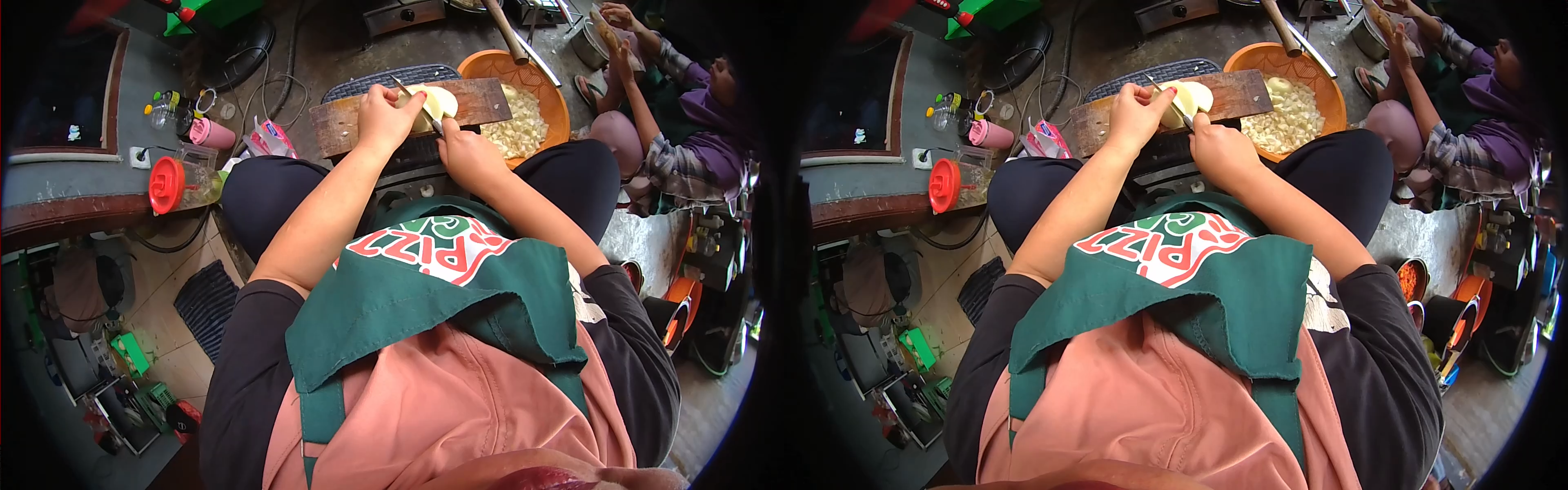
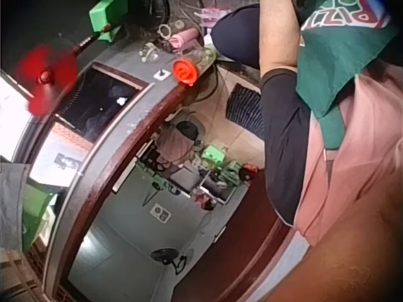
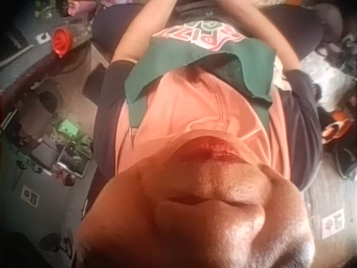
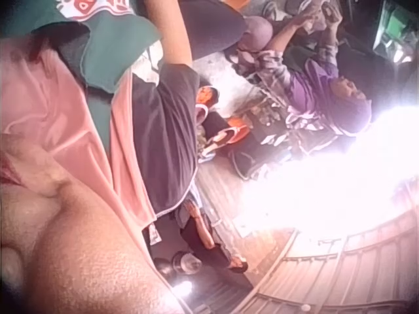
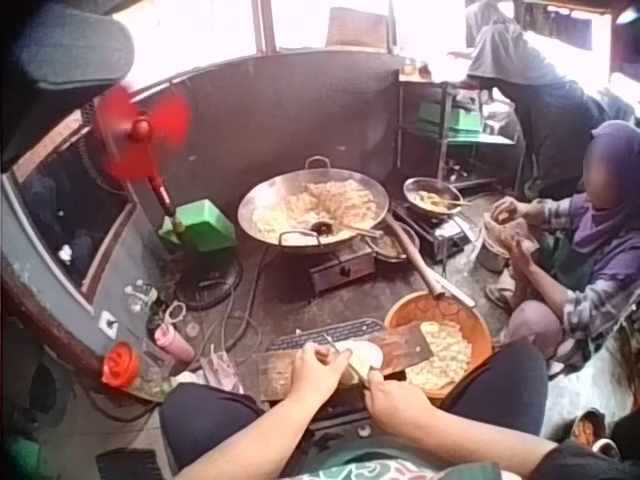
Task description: Peel and slice onions using a cleaver.
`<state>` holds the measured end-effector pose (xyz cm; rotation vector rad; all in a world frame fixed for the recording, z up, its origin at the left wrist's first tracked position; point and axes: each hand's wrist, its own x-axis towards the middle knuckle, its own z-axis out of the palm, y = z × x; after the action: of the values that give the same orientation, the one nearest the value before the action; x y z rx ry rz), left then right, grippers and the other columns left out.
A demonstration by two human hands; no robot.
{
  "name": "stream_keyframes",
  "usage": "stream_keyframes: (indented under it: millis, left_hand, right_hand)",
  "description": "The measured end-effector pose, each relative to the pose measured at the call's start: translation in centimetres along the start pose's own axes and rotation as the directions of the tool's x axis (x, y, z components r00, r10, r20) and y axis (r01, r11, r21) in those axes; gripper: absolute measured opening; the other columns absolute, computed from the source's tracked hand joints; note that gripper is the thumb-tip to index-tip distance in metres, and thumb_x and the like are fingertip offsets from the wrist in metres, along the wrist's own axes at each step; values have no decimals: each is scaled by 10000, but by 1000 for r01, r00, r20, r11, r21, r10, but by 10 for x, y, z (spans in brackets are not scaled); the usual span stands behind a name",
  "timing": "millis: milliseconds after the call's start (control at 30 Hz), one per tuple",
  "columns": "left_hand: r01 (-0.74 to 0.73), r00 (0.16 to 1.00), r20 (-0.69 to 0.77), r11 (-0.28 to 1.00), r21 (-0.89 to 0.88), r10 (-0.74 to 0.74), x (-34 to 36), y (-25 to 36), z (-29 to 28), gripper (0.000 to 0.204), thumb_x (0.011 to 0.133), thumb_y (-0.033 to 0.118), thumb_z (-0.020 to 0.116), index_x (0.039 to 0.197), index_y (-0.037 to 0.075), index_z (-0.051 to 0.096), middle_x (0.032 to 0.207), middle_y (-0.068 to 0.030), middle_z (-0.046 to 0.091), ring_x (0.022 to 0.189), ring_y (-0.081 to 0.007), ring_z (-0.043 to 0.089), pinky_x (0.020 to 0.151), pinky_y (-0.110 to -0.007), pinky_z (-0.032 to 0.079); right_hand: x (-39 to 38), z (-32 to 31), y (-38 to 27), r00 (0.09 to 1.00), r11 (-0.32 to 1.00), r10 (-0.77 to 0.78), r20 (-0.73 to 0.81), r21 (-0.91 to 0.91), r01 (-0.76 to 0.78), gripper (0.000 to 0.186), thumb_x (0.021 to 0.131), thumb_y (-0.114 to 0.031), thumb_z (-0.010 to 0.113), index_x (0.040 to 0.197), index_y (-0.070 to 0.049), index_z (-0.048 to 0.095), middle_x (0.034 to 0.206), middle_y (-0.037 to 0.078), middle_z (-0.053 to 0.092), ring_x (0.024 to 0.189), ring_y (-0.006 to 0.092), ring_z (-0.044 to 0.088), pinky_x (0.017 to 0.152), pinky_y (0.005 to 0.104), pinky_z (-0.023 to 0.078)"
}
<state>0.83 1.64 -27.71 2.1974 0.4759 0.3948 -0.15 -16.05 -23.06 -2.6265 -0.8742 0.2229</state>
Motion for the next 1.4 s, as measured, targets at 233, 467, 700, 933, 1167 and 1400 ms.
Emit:
stream_keyframes:
  millis: [233, 467, 700, 933, 1167, 1400]
  left_hand:
    - [350, 928, 270, 851, -392, -257, -11, 7, -22, 274, 840, 122, 661, 1034, -11, 521, 870, -78, 585, 738, -142, 636, 616, -266, 581]
    - [350, 927, 278, 848, -398, -252, -11, 6, -24, 235, 799, 46, 702, 985, -47, 592, 938, -119, 643, 766, -156, 654, 598, -258, 570]
    - [361, 919, 299, 857, -368, -259, -11, 3, -25, 175, 827, 53, 712, 935, -47, 618, 866, -94, 666, 712, -144, 660, 596, -238, 559]
    - [335, 923, 314, 869, -365, -224, -12, -3, -26, 160, 816, 44, 721, 913, -49, 633, 877, -94, 668, 736, -148, 668, 612, -238, 564]
    - [351, 921, 309, 849, -394, -237, -11, 2, -25, 179, 774, 49, 755, 869, -30, 626, 865, -93, 662, 743, -157, 661, 626, -250, 570]
    - [345, 929, 250, 882, -320, -273, -9, 4, -21, 190, 751, 63, 764, 843, -18, 618, 856, -92, 666, 734, -158, 659, 617, -249, 564]
  right_hand:
    - [-16, -14, -6, 1000, 999, -21, 10, 42, 20, 223, 917, -205, 512, 941, 8, 448, 693, 224, 642, 639, 397, 650, 582, 481, 529]
    - [-17, -14, -12, 993, 999, 40, 111, -6, -39, 197, 915, -181, 497, 933, 10, 449, 671, 224, 635, 631, 391, 653, 562, 474, 526]
    - [-8, -29, -27, 967, 994, 94, 235, -83, -76, 142, 833, -45, 483, 953, 31, 476, 769, 233, 669, 726, 371, 682, 612, 458, 540]
    - [-1, -24, -31, 956, 991, 120, 267, -94, -99, 165, 851, -60, 466, 985, 34, 489, 799, 231, 676, 749, 371, 684, 636, 455, 544]
    - [8, 2, -22, 952, 988, 152, 265, -11, -154, 174, 872, -66, 434, 1005, 31, 492, 840, 242, 674, 795, 372, 682, 683, 471, 538]
    - [15, 7, -3, 966, 973, 47, 256, 207, -102, 247, 951, -207, 469, 990, 37, 461, 694, 219, 630, 551, 342, 642, 541, 442, 517]
